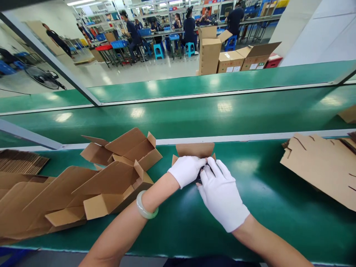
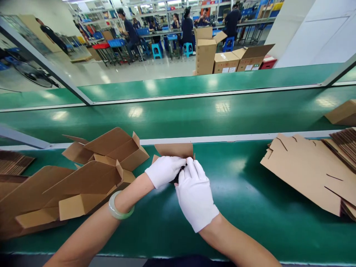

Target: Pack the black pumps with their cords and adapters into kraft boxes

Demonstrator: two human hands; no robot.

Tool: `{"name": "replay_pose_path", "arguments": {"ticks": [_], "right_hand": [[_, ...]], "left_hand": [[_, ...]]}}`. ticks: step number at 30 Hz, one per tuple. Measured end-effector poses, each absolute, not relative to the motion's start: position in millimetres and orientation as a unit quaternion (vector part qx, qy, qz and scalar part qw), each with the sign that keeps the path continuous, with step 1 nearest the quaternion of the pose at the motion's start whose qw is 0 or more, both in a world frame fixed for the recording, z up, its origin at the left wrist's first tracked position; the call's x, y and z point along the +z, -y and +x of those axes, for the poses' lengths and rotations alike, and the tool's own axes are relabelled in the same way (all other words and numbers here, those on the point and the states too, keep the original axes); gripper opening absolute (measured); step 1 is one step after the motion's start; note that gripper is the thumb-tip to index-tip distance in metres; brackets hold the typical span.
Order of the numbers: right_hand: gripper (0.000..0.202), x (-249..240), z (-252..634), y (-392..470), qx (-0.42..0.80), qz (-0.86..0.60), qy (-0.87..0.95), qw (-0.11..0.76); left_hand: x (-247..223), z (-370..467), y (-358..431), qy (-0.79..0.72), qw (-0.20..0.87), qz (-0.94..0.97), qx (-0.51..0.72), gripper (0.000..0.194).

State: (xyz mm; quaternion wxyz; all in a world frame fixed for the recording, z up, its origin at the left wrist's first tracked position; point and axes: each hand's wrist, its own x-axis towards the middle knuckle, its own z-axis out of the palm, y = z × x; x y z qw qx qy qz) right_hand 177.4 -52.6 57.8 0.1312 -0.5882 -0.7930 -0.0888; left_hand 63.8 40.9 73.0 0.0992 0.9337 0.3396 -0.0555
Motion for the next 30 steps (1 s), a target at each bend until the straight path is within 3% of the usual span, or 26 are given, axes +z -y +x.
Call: {"name": "replay_pose_path", "arguments": {"ticks": [8,14,17,22,27,30], "right_hand": [[0.042,52,186,36,-0.068,-0.55,0.826,0.105],[0.021,35,204,41,-0.135,-0.523,0.803,0.251],[0.021,32,208,38,-0.143,-0.552,0.778,0.266],[0.02,45,199,26,-0.118,-0.599,0.774,0.169],[0.026,63,183,8,-0.044,-0.602,0.797,-0.002],[0.031,70,177,-1,-0.02,-0.585,0.81,-0.039]], "left_hand": [[77,76,-53,-0.366,0.096,0.924,-0.059,0.027],[77,66,-51,-0.377,0.092,0.921,-0.026,0.028],[81,66,-49,-0.411,0.076,0.908,-0.027,0.028],[91,70,-48,-0.438,0.072,0.893,-0.073,0.028],[101,78,-63,-0.421,0.103,0.891,-0.138,0.022],[102,83,-72,-0.404,0.113,0.895,-0.151,0.023]]}}
